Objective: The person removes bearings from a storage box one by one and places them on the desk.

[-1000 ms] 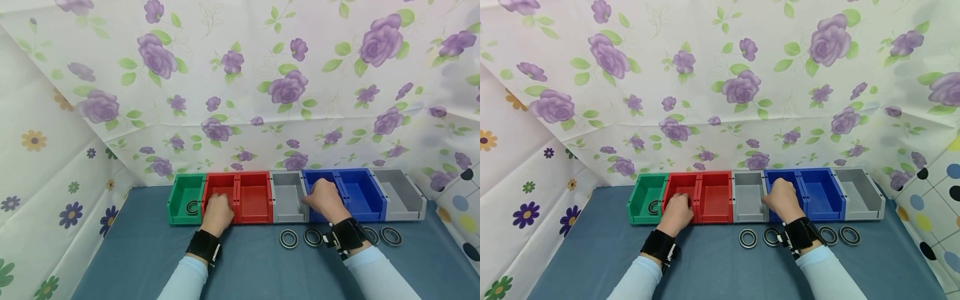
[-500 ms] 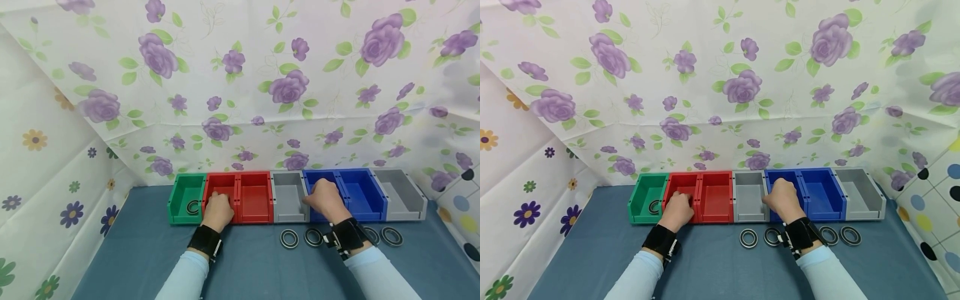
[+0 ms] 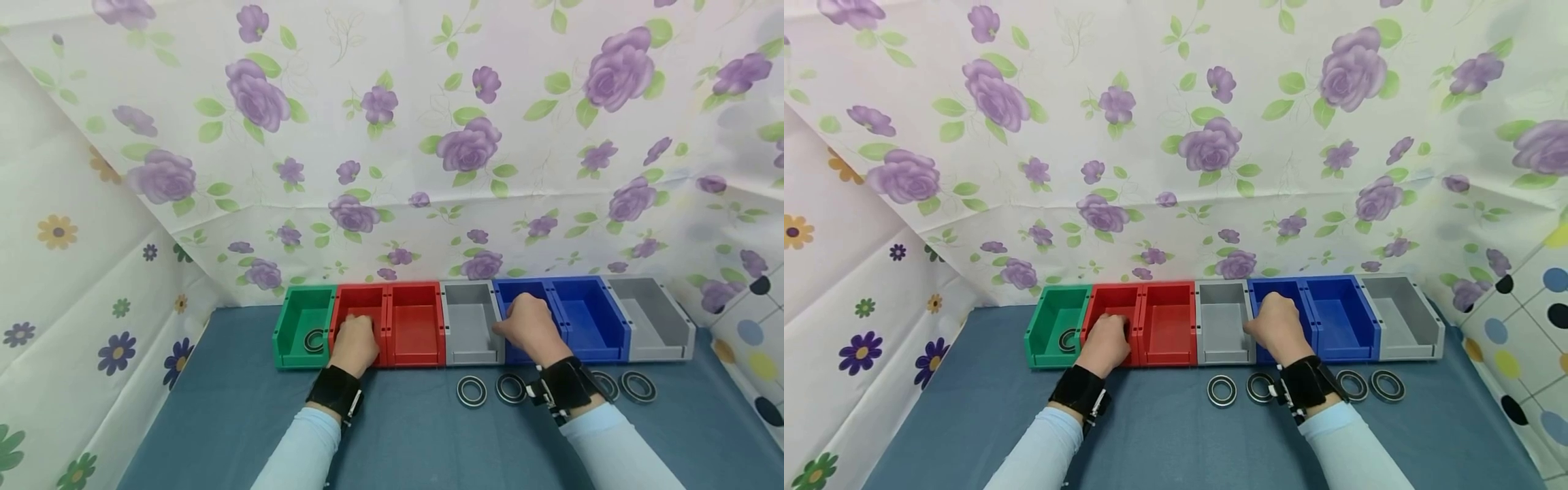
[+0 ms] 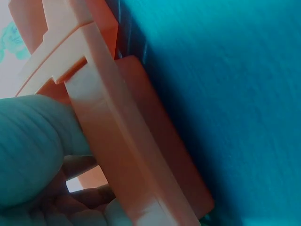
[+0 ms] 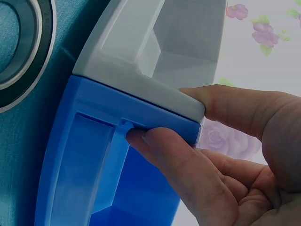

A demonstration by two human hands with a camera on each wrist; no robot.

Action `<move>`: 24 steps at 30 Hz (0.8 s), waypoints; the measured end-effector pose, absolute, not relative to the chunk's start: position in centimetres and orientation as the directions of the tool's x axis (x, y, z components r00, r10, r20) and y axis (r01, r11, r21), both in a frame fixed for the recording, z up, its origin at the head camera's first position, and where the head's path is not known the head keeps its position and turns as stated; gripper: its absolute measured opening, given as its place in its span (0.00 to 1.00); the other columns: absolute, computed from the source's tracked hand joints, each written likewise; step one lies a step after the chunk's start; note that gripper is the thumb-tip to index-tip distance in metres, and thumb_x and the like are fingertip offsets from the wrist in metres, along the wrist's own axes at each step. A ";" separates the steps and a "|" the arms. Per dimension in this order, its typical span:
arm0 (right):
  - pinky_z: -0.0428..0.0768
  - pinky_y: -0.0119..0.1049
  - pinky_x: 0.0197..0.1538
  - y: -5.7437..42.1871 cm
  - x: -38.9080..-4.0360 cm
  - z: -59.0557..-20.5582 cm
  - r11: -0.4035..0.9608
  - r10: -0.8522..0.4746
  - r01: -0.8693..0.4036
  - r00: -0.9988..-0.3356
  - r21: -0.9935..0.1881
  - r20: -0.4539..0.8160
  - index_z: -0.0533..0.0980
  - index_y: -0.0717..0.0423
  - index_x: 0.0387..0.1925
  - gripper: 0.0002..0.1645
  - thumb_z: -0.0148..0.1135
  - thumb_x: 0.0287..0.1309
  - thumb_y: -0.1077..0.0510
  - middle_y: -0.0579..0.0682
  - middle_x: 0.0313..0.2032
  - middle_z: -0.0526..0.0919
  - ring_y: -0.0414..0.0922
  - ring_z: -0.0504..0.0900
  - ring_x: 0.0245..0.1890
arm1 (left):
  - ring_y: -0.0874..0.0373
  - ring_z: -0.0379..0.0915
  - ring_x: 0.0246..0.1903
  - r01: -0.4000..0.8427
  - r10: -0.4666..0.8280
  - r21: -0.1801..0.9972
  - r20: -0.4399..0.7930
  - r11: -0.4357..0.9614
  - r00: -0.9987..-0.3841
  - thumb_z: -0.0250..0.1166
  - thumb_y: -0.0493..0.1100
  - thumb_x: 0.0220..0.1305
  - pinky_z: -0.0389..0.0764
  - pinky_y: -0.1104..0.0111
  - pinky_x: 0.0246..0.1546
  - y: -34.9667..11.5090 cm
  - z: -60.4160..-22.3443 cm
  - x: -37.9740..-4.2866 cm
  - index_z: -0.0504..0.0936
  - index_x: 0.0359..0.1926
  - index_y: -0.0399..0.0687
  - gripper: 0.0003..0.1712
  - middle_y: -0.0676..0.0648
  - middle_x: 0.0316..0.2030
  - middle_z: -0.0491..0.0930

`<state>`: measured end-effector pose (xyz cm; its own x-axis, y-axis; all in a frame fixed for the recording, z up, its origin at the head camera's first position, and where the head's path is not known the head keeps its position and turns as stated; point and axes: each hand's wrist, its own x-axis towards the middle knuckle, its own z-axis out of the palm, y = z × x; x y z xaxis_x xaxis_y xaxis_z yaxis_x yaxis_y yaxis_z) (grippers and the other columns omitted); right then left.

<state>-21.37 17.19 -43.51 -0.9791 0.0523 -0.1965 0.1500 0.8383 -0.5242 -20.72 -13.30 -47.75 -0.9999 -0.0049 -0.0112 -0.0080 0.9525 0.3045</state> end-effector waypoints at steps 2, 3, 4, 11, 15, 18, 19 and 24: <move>0.60 0.32 0.15 17.2 -21.4 -43.6 0.838 0.052 0.150 -0.979 -0.524 -0.195 0.62 0.51 0.09 0.25 0.69 0.46 0.53 0.43 0.12 0.54 0.41 0.61 0.11 | 0.51 0.66 0.36 -0.003 -0.002 0.304 -0.003 0.953 -1.000 0.66 0.39 0.54 0.77 0.60 0.34 -13.3 -47.9 -20.7 0.80 0.39 0.42 0.10 0.44 0.29 0.72; 0.60 0.32 0.15 17.2 -21.4 -43.6 0.839 0.053 0.150 -0.979 -0.524 -0.195 0.62 0.51 0.09 0.25 0.69 0.46 0.53 0.43 0.12 0.54 0.41 0.61 0.11 | 0.51 0.66 0.36 -0.001 -0.002 0.304 0.003 0.953 -1.000 0.65 0.38 0.54 0.77 0.60 0.35 -13.4 -47.9 -20.7 0.80 0.39 0.42 0.10 0.44 0.29 0.72; 0.60 0.32 0.15 17.2 -21.4 -43.6 0.838 0.054 0.150 -0.979 -0.524 -0.195 0.62 0.51 0.09 0.25 0.69 0.46 0.53 0.43 0.12 0.54 0.41 0.61 0.11 | 0.51 0.67 0.36 0.002 -0.002 0.306 0.012 0.952 -1.000 0.65 0.38 0.54 0.77 0.60 0.35 -13.4 -48.0 -20.7 0.80 0.39 0.42 0.10 0.44 0.29 0.73; 0.63 0.33 0.17 17.2 -21.4 -43.6 0.838 0.058 0.156 -0.978 -0.523 -0.199 0.64 0.52 0.09 0.24 0.69 0.46 0.52 0.43 0.12 0.55 0.43 0.66 0.13 | 0.50 0.68 0.32 0.021 -0.005 0.323 0.082 0.946 -0.997 0.65 0.37 0.54 0.76 0.59 0.34 -13.3 -48.3 -20.3 0.81 0.36 0.43 0.07 0.44 0.30 0.72; 0.64 0.34 0.17 17.2 -21.4 -43.5 0.839 0.054 0.151 -0.979 -0.523 -0.196 0.64 0.52 0.09 0.24 0.69 0.46 0.53 0.43 0.12 0.56 0.43 0.66 0.13 | 0.51 0.68 0.32 0.038 0.000 0.328 0.117 0.944 -0.993 0.66 0.37 0.52 0.75 0.60 0.34 -13.5 -48.4 -20.1 0.79 0.31 0.45 0.04 0.45 0.28 0.71; 0.64 0.34 0.17 17.2 -21.5 -43.5 0.839 0.053 0.150 -0.979 -0.524 -0.195 0.64 0.52 0.09 0.24 0.69 0.46 0.53 0.43 0.12 0.55 0.43 0.67 0.13 | 0.52 0.69 0.33 0.066 0.008 0.352 0.164 0.934 -0.986 0.65 0.35 0.52 0.76 0.61 0.34 -13.7 -48.6 -19.9 0.79 0.33 0.45 0.06 0.46 0.29 0.72; 0.64 0.34 0.17 17.2 -21.5 -43.5 0.838 0.053 0.150 -0.979 -0.524 -0.195 0.64 0.52 0.09 0.24 0.69 0.46 0.53 0.43 0.12 0.55 0.43 0.66 0.13 | 0.52 0.69 0.34 0.077 0.010 0.365 0.182 0.928 -0.983 0.65 0.35 0.51 0.76 0.62 0.34 -13.8 -48.6 -19.9 0.79 0.36 0.44 0.09 0.46 0.30 0.73; 0.62 0.33 0.16 17.2 -21.4 -43.6 0.838 0.051 0.147 -0.980 -0.525 -0.193 0.63 0.52 0.09 0.25 0.69 0.46 0.53 0.43 0.12 0.55 0.42 0.64 0.12 | 0.51 0.69 0.44 0.083 -0.011 0.430 0.211 0.899 -0.977 0.68 0.37 0.51 0.77 0.61 0.41 -13.8 -48.5 -19.6 0.75 0.55 0.41 0.28 0.42 0.43 0.73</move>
